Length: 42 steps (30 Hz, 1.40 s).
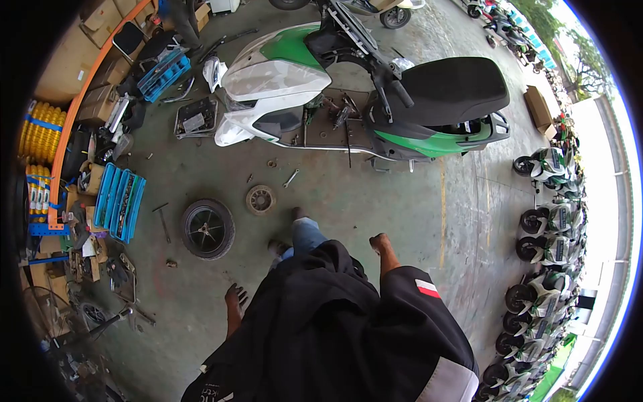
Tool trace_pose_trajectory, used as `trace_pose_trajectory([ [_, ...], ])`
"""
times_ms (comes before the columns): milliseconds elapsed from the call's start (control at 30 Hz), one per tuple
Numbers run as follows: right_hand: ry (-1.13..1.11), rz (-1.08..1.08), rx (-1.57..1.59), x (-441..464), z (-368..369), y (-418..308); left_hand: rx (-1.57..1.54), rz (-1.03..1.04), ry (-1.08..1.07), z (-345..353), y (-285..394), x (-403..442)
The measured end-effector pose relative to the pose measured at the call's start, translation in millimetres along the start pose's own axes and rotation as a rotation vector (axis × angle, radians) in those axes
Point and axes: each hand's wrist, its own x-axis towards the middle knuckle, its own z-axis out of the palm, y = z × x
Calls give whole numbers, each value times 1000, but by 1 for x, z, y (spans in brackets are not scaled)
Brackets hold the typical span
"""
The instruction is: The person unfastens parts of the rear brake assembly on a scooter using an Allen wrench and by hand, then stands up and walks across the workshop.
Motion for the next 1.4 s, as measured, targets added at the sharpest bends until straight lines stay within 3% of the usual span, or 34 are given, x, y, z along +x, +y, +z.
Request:
trace_pose_trajectory([
  [67, -118, 90, 80, 0, -9, -1, 29, 15, -21, 4, 5, 6],
  [233, -164, -223, -9, 29, -63, -55, 190, 70, -55, 17, 16, -5],
  [267, -133, -344, 179, 45, -79, -65, 217, 99, -69, 21, 19, -10],
  [300, 116, -555, 192, 78, -84, -77, 245, 126, -82, 23, 22, -15],
  [333, 248, -596, 230, 28, -126, -120, 251, 129, -74, 25, 22, -14],
  [467, 704, -826, 552, 25, -217, -213, 263, 69, 20, 39, 25, -23],
  [567, 553, -961, 723, 41, -244, -258, 266, 132, 4, 50, 22, -23],
  [600, 679, -931, 436, 35, -246, -266, 265, 209, -16, 54, 15, -23],
  [667, 740, -962, 247, 54, -226, -267, 207, 190, 74, 79, 15, -39],
  [733, 640, -1031, 415, 35, -212, -266, 122, 158, 178, 104, 12, -53],
  [800, 668, -967, 381, 39, -204, -260, 76, 148, 199, 134, 11, -75],
  [833, 857, -858, 239, 37, -198, -261, 68, 146, 202, 142, 3, -91],
  [867, 1145, -877, 180, 108, -164, -249, -48, 141, 294, 144, -15, -98],
  [933, 876, -913, -124, 112, -184, -248, 192, 446, 211, 145, -57, -88],
  [967, 791, -1064, 133, 120, -186, -247, 154, 377, 286, 152, -70, -95],
  [1000, 919, -1385, 366, 140, -187, -256, 97, 439, 337, 155, -92, -93],
  [1033, 953, -1308, 314, 107, -194, -259, 56, 501, 375, 159, -114, -92],
  [1067, 546, -1137, 600, 170, -171, -255, 1, 499, 422, 165, -123, -107],
  [1100, 235, -871, 895, 240, -146, -251, 96, 352, 522, 170, -125, -126],
  [1133, 48, -769, 901, 248, -141, -250, 196, 203, 605, 169, -129, -128],
  [1167, -126, -655, 888, 255, -135, -249, 10, 123, 605, 170, -134, -132],
  [1200, -237, -576, 678, 198, -140, -245, -173, 43, 592, 169, -149, -126],
  [1233, -267, -539, 513, 193, -124, -249, -53, -5, 607, 165, -151, -131],
  [1267, -276, -770, 264, 187, -116, -236, -51, -74, 606, 161, -151, -133],
  [1333, -95, -929, -165, 177, -89, -232, -122, 17, 651, 147, -167, -115],
  [1400, -252, -559, -8, 153, -49, -236, -181, 107, 704, 128, -164, -95],
])
